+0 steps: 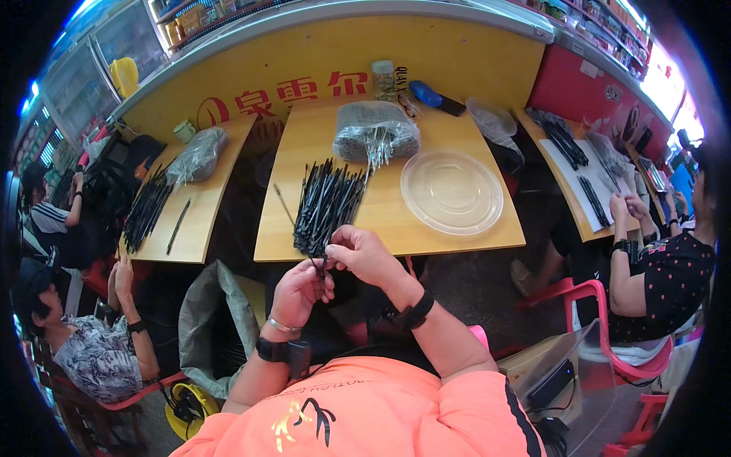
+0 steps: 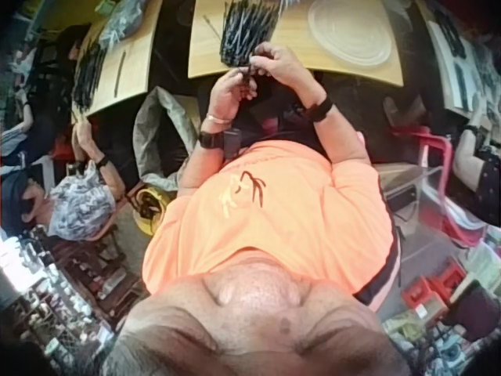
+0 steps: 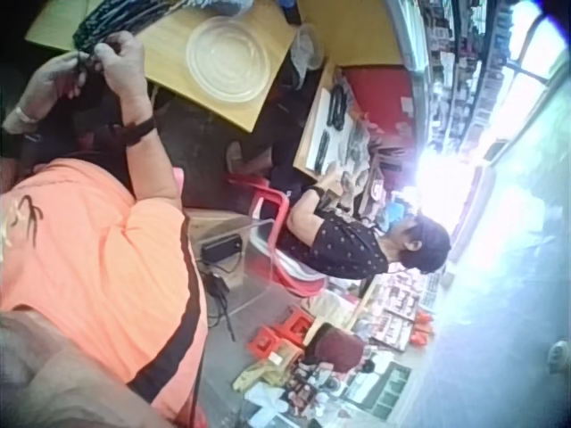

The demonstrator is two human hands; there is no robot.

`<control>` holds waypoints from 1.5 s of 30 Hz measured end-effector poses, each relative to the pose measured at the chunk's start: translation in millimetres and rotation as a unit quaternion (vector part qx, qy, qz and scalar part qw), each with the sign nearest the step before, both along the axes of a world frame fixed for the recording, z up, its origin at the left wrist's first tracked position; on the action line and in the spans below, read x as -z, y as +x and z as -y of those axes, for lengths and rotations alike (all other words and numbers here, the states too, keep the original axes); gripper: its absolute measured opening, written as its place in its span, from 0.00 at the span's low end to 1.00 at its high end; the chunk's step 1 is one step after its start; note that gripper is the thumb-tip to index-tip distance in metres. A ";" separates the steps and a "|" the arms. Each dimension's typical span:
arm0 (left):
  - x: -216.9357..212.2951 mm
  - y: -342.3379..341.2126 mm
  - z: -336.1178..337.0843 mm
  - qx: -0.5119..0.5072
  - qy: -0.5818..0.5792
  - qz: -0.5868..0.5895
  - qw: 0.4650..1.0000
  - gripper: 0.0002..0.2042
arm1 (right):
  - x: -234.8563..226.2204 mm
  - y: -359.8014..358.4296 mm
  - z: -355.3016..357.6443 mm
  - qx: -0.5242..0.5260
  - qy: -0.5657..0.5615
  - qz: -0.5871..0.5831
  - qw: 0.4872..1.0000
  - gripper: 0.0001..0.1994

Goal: Sorting and bundling black plastic sticks into groups using rubber bands at a workshop table.

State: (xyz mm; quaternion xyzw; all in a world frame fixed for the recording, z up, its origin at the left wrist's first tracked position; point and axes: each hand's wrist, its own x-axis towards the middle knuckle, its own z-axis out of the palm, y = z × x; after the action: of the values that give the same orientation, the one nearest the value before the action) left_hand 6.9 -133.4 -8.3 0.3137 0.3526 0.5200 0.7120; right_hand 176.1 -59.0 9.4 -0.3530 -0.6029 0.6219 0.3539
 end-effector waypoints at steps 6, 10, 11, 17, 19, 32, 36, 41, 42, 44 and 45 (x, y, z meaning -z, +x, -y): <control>13.4 -12.4 -0.7 0.016 0.009 0.091 0.996 0.13 | 0.5 -1.6 -3.7 -0.052 -0.044 -0.030 0.997 0.06; 15.3 -14.1 -3.4 0.015 0.008 0.088 0.996 0.12 | 2.6 -4.0 -4.8 -0.059 -0.044 -0.039 0.997 0.06; 14.4 -14.7 -4.0 0.027 0.004 0.089 0.996 0.11 | 3.0 -4.4 -5.5 -0.061 -0.046 -0.037 0.996 0.06; 15.6 -15.4 -6.3 0.051 0.011 0.100 0.994 0.07 | 1.7 -7.1 -4.1 -0.070 -0.027 -0.033 0.997 0.07; 15.9 -15.3 -6.0 0.044 0.021 0.091 0.995 0.06 | 0.5 -6.8 -3.7 -0.052 -0.026 -0.031 0.998 0.08; 2.6 -6.2 1.9 0.058 0.027 -0.135 0.989 0.08 | -0.6 -2.8 -0.3 -0.066 -0.058 -0.036 0.995 0.07; 5.0 -11.0 1.3 0.012 0.028 -0.134 0.990 0.07 | -4.6 7.4 -13.8 0.005 -0.074 -0.009 0.997 0.10; 3.3 -14.3 -0.9 -0.039 0.031 -0.093 0.994 0.07 | 12.6 32.5 -77.9 0.224 -0.015 -0.003 0.974 0.15; 3.2 -13.6 -0.7 -0.038 0.035 -0.093 0.994 0.07 | 13.1 32.4 -88.3 0.225 -0.011 -0.004 0.974 0.15; 5.9 -12.3 1.0 -0.046 0.044 -0.084 0.994 0.08 | 13.3 29.4 -105.4 0.234 -0.026 0.005 0.972 0.17; 6.3 -11.9 1.5 -0.046 0.048 -0.084 0.994 0.08 | 15.0 26.2 -111.8 0.235 -0.022 0.003 0.972 0.17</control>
State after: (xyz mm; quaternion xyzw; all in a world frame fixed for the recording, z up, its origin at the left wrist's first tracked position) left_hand -5.0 -134.8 -14.6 0.3738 0.4001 0.5401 0.6391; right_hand 202.4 52.8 -5.6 -0.4944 -0.4899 0.5335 0.4805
